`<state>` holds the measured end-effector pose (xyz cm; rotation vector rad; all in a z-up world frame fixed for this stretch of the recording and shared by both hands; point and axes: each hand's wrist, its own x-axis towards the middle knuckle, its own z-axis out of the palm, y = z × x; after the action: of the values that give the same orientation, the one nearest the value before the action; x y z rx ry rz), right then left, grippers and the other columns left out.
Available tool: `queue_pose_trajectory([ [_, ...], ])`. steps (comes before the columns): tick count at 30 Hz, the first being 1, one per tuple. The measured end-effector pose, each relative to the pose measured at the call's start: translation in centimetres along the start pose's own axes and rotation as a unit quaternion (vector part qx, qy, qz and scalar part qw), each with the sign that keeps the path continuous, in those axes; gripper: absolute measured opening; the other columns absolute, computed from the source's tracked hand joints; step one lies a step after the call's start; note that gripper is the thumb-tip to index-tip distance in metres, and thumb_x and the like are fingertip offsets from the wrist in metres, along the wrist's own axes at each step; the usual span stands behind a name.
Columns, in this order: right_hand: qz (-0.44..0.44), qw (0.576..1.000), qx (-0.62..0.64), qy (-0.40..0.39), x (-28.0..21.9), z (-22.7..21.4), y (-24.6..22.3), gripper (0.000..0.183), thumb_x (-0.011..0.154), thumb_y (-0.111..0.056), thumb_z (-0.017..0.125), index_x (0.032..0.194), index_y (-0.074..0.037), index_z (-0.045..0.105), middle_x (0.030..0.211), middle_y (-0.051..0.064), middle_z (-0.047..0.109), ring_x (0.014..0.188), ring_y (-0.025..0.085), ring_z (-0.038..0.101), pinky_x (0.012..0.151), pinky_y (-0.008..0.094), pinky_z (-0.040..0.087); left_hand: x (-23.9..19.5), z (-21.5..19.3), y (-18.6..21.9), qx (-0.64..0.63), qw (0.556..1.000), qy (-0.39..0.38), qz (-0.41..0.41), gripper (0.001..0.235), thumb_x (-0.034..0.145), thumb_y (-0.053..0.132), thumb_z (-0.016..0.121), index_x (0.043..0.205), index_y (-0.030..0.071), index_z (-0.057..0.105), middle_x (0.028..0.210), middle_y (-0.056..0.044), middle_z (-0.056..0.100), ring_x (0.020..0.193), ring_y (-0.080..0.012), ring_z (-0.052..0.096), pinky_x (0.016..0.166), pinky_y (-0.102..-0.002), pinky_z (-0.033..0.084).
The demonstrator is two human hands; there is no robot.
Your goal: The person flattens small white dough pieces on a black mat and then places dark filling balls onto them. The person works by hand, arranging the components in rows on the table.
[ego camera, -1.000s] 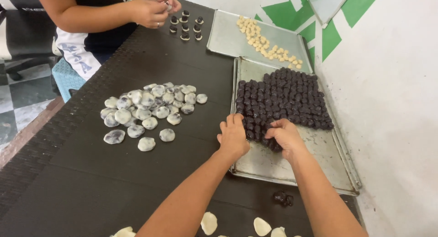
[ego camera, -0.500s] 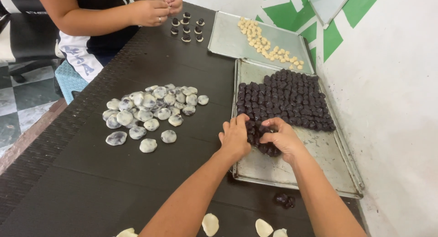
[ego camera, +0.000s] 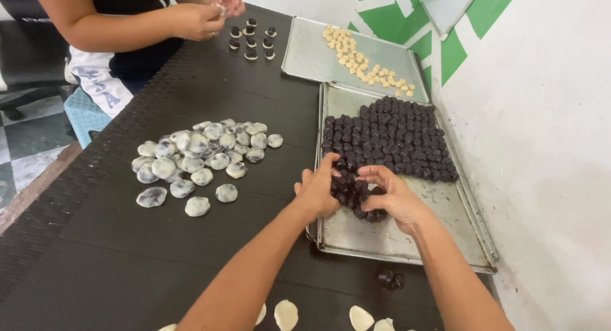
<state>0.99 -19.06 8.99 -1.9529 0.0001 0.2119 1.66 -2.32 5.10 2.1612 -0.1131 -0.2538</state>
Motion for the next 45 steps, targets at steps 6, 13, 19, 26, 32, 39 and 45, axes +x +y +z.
queue_pose_trajectory([
  [6, 0.026, 0.971, -0.23, -0.064, 0.8, -0.5, 1.9, 0.098, 0.047, -0.006, 0.093, 0.136, -0.005, 0.055, 0.136, 0.028, 0.051, 0.137, 0.046, 0.035, 0.112, 0.059, 0.031, 1.3, 0.8, -0.3, 0.142, 0.989, -0.027, 0.021, 0.073, 0.067, -0.002, 0.069, 0.13, 0.026, 0.045, 0.135, -0.005, 0.044, 0.12, -0.0316, 0.035, 0.094, -0.051, 0.034],
  [13, 0.034, 0.934, -0.354, -0.03, 1.4, 1.8, 1.3, 0.079, 0.054, -0.009, 0.086, 0.127, -0.014, 0.056, 0.126, 0.024, 0.06, 0.121, 0.044, 0.056, 0.095, 0.051, 0.05, 0.6, 0.5, 0.3, 0.176, 0.983, -0.056, 0.01, 0.072, 0.07, 0.004, 0.073, 0.129, 0.021, 0.035, 0.136, -0.012, 0.048, 0.121, -0.0339, 0.036, 0.095, -0.054, 0.028],
  [19, 0.042, 0.946, -0.32, 0.011, 2.2, 1.7, 2.7, 0.072, 0.055, -0.011, 0.085, 0.123, -0.019, 0.065, 0.12, 0.02, 0.065, 0.111, 0.039, 0.063, 0.081, 0.047, 0.056, -0.3, 0.7, 0.8, 0.171, 0.985, -0.011, 0.026, 0.062, 0.067, 0.018, 0.081, 0.123, 0.014, 0.053, 0.13, -0.015, 0.053, 0.118, -0.0328, 0.04, 0.09, -0.058, 0.039],
  [26, 0.022, 0.996, 0.06, 0.067, -6.1, -3.2, -0.4, 0.057, 0.062, 0.01, 0.071, 0.117, 0.01, 0.057, 0.101, 0.03, 0.046, 0.068, 0.03, 0.057, 0.038, 0.036, 0.053, -5.0, -0.5, 7.5, 0.028, 0.996, -0.021, 0.077, 0.065, 0.068, 0.04, 0.078, 0.12, 0.01, 0.054, 0.11, -0.033, 0.062, 0.11, -0.0448, 0.061, 0.091, -0.053, 0.05],
  [32, 0.011, 0.996, 0.087, 0.015, -21.4, -7.2, 1.9, 0.051, 0.056, 0.018, 0.074, 0.106, 0.009, 0.065, 0.082, 0.021, 0.057, 0.058, 0.027, 0.058, 0.028, 0.035, 0.049, -17.6, 3.4, 11.9, 0.042, 0.971, -0.172, 0.161, 0.051, 0.084, 0.038, 0.059, 0.119, 0.001, 0.062, 0.106, -0.027, 0.067, 0.104, -0.0433, 0.065, 0.085, -0.052, 0.054],
  [39, 0.16, 0.986, -0.047, -0.005, -35.4, -7.3, 3.4, 0.046, 0.069, -0.001, 0.081, 0.114, -0.005, 0.073, 0.073, 0.015, 0.067, 0.045, 0.02, 0.05, 0.037, 0.03, 0.045, -28.0, 11.2, 11.6, 0.184, 0.916, -0.3, 0.194, 0.029, 0.093, 0.009, 0.045, 0.121, 0.004, 0.05, 0.105, -0.02, 0.056, 0.093, -0.039, 0.058, 0.066, -0.048, 0.048],
  [45, 0.003, 0.965, -0.184, 0.188, -38.0, -6.6, 8.0, 0.038, 0.076, -0.009, 0.073, 0.114, -0.015, 0.069, 0.112, -0.002, 0.066, 0.095, 0.014, 0.063, 0.083, 0.027, 0.055, -30.4, 16.3, 6.9, 0.282, 0.871, -0.038, 0.4, 0.066, 0.048, -0.011, 0.077, 0.106, 0.004, 0.051, 0.09, -0.012, 0.059, 0.081, -0.0277, 0.055, 0.072, -0.034, 0.049],
])
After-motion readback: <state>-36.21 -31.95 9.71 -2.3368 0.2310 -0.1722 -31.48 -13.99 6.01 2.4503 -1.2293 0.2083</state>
